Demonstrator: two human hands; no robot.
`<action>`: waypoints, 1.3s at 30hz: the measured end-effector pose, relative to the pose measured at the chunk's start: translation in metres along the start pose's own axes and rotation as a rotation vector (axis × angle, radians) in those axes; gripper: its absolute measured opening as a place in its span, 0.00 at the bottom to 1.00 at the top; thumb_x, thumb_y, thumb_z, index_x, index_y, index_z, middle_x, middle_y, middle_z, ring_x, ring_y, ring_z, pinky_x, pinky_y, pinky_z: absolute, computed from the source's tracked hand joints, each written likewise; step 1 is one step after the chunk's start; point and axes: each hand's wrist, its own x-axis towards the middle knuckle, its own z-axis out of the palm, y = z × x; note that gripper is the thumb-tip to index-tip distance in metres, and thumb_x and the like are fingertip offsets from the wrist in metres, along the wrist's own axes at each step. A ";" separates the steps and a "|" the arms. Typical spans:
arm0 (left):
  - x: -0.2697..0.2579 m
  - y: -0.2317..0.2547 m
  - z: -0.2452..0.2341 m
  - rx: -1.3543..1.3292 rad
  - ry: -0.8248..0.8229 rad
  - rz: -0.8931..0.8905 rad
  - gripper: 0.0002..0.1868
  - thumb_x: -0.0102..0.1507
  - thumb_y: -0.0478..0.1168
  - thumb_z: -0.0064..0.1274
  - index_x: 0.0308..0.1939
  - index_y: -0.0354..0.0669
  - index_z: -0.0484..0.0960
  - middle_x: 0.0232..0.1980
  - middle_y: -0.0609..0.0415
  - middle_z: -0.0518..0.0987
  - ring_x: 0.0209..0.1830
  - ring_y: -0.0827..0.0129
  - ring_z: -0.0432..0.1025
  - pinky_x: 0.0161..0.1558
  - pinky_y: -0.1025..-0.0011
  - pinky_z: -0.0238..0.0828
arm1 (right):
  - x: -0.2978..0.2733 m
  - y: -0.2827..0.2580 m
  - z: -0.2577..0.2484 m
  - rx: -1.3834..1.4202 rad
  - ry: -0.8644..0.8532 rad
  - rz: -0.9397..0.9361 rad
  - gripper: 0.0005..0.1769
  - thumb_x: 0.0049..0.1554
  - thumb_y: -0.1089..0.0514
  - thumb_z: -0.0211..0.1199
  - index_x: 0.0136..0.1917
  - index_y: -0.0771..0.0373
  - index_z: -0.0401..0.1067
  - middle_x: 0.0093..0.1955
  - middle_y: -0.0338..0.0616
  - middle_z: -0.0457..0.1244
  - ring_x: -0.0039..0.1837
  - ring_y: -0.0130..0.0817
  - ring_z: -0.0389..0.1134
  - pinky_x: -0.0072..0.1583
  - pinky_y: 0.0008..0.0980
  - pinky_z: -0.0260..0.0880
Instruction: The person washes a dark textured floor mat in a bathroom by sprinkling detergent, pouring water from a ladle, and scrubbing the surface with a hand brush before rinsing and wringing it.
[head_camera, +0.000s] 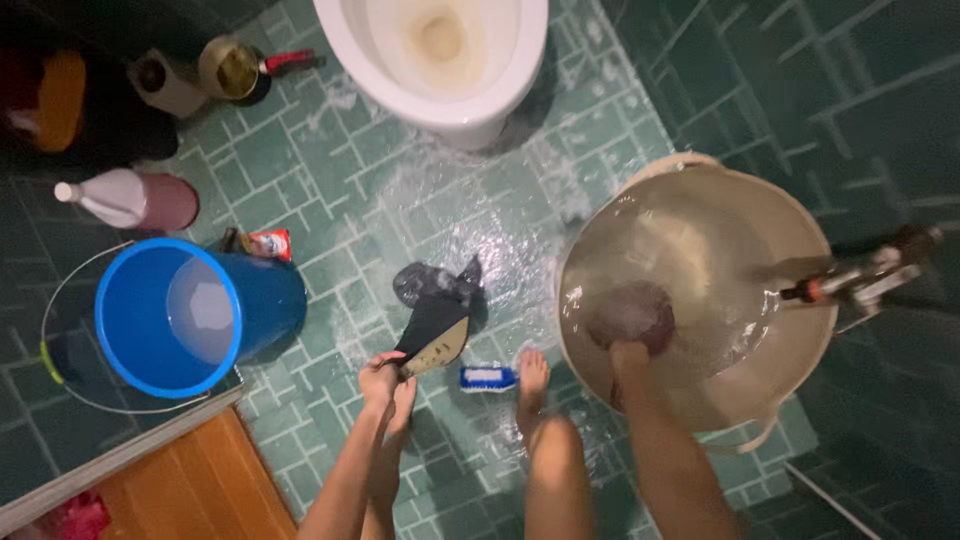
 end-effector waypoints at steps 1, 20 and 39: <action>-0.002 -0.006 -0.006 -0.029 -0.002 -0.039 0.20 0.55 0.22 0.39 0.40 0.33 0.88 0.39 0.48 0.83 0.35 0.66 0.75 0.37 0.71 0.74 | -0.001 0.000 0.004 0.066 -0.026 0.022 0.19 0.65 0.50 0.52 0.61 0.65 0.65 0.44 0.48 0.64 0.43 0.38 0.63 0.43 0.38 0.62; -0.161 0.337 -0.074 0.948 -0.378 1.003 0.04 0.50 0.34 0.52 0.28 0.43 0.79 0.36 0.51 0.79 0.46 0.52 0.74 0.41 0.52 0.71 | -0.384 -0.105 -0.097 0.157 -0.311 -0.348 0.08 0.59 0.58 0.61 0.48 0.63 0.68 0.26 0.37 0.60 0.24 0.25 0.57 0.26 0.29 0.55; -0.099 0.426 -0.100 0.227 -0.071 1.097 0.15 0.57 0.35 0.52 0.17 0.30 0.75 0.17 0.35 0.65 0.16 0.54 0.65 0.24 0.53 0.58 | -0.653 -0.265 -0.030 0.126 -0.425 -0.631 0.07 0.57 0.62 0.58 0.50 0.63 0.65 0.32 0.38 0.60 0.28 0.24 0.60 0.28 0.27 0.59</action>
